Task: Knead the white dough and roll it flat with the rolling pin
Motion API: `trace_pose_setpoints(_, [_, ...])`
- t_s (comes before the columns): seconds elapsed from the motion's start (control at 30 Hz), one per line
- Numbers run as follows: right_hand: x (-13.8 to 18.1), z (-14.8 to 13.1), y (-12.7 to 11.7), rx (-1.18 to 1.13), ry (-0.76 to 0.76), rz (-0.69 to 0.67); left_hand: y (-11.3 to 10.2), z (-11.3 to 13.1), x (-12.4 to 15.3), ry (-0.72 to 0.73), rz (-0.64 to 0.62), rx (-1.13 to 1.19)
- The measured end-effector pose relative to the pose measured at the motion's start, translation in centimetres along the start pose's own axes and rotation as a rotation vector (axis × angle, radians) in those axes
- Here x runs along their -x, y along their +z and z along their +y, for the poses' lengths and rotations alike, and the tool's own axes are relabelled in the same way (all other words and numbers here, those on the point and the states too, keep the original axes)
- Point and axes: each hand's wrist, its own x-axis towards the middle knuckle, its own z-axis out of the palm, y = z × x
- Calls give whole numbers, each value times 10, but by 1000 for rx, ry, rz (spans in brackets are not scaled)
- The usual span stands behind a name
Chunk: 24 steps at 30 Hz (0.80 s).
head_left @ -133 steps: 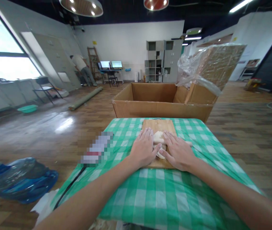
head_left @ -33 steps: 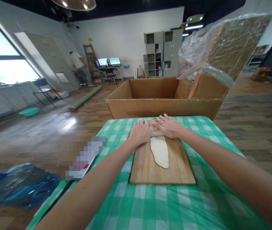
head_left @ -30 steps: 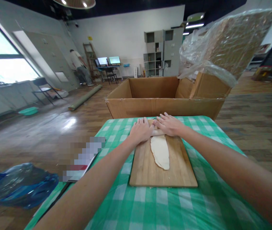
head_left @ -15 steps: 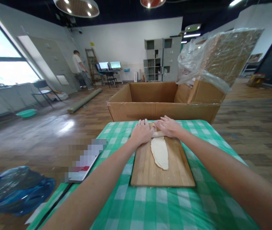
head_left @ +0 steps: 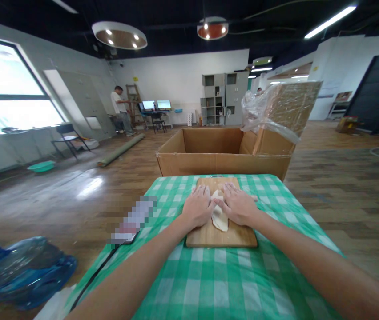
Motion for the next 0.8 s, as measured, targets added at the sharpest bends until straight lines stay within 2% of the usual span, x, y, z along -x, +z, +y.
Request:
trace_pose_setpoints(0.17, [40, -17, -4, -15, -7, 55, -1, 3, 21, 50, 23, -38])
trace_pose_setpoints(0.3, [49, -19, -4, -24, 4, 63, -2, -1, 19, 82, 13, -30])
trace_pose_setpoints(0.43, [36, -9, -4, -51, 24, 7, 1, -6, 0, 100, 1, -31])
trace_pose_setpoints(0.6, [6, 21, 0, -81, 47, -112, 10, -13, -35, 99, -52, -22])
trace_pose_setpoints(0.7, [-13, 42, 6, -33, -23, -139, 18, -16, -55, 79, -83, -36])
trace_pose_setpoints(0.8, [-29, 61, 13, 52, -174, -116, 25, -20, -72, 77, -116, -52])
